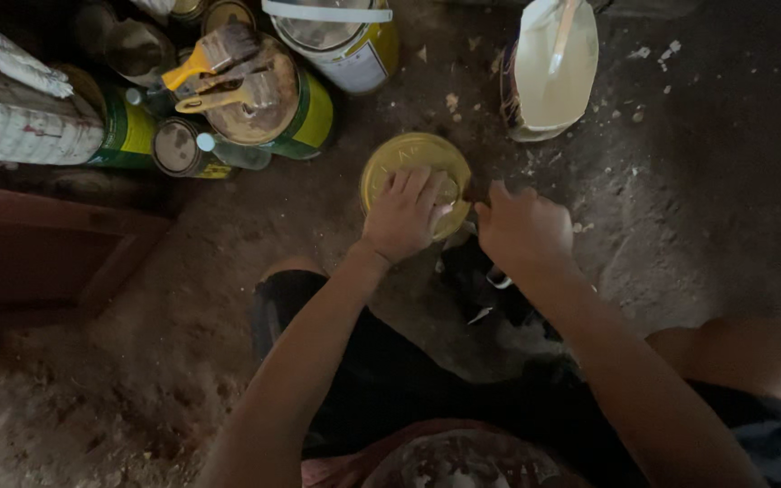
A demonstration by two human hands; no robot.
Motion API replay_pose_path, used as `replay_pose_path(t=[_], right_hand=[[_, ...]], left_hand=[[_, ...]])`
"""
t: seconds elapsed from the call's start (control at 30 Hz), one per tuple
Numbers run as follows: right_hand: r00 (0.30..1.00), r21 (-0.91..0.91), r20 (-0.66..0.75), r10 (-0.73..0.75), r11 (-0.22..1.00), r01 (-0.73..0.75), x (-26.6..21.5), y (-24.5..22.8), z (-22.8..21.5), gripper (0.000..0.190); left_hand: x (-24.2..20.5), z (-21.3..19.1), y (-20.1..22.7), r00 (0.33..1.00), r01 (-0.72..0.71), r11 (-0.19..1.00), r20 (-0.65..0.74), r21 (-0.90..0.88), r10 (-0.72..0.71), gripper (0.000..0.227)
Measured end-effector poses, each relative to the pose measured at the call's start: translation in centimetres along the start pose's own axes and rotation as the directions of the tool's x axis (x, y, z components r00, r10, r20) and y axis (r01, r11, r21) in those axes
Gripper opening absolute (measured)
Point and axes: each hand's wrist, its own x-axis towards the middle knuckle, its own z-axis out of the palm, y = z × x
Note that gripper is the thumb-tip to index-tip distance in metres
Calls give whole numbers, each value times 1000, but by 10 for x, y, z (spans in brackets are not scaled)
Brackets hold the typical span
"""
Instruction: The person uses a flat-headed tool to pry open the lid of a metal paint can, stirs the paint with a brush, and wipes the tool clean with a cloth.
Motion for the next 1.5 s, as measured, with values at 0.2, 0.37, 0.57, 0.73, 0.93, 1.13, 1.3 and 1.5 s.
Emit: replay_pose_path(t=[0.2,0.37,0.57,0.73,0.93,1.13,1.3,1.5], right_hand=[[981,-184,194,-25,981,62,17,-5,-8,39],[981,135,-76,-178,973,187,26,28,8,39],[993,41,3,-120,992,120,15,28,12,46],[994,-152,102,-38,987,54,26,-1,-11,38],[988,-70,133,-83,993,93,35,17,0,35],[964,354,-197,-178,904,239,47,43,17,47],[991,249,106,-83,967,54,9,46,5,53],[969,215,232,-80,976,29,-20,18,-19,48]], left_hand=[[3,-2,0,999,-15,999,34,51,14,54],[1,-3,-2,998,-29,999,-46,35,30,54],[3,-3,2,999,46,998,5,-33,-46,56],[13,-4,2,999,4,998,-44,56,-2,57],[0,-7,8,996,72,997,50,-31,-71,52],[15,-8,-6,999,32,999,9,-8,-32,55],[-3,4,-1,976,185,982,-109,-50,-189,46],[1,1,-4,896,308,946,-304,-98,-323,38]])
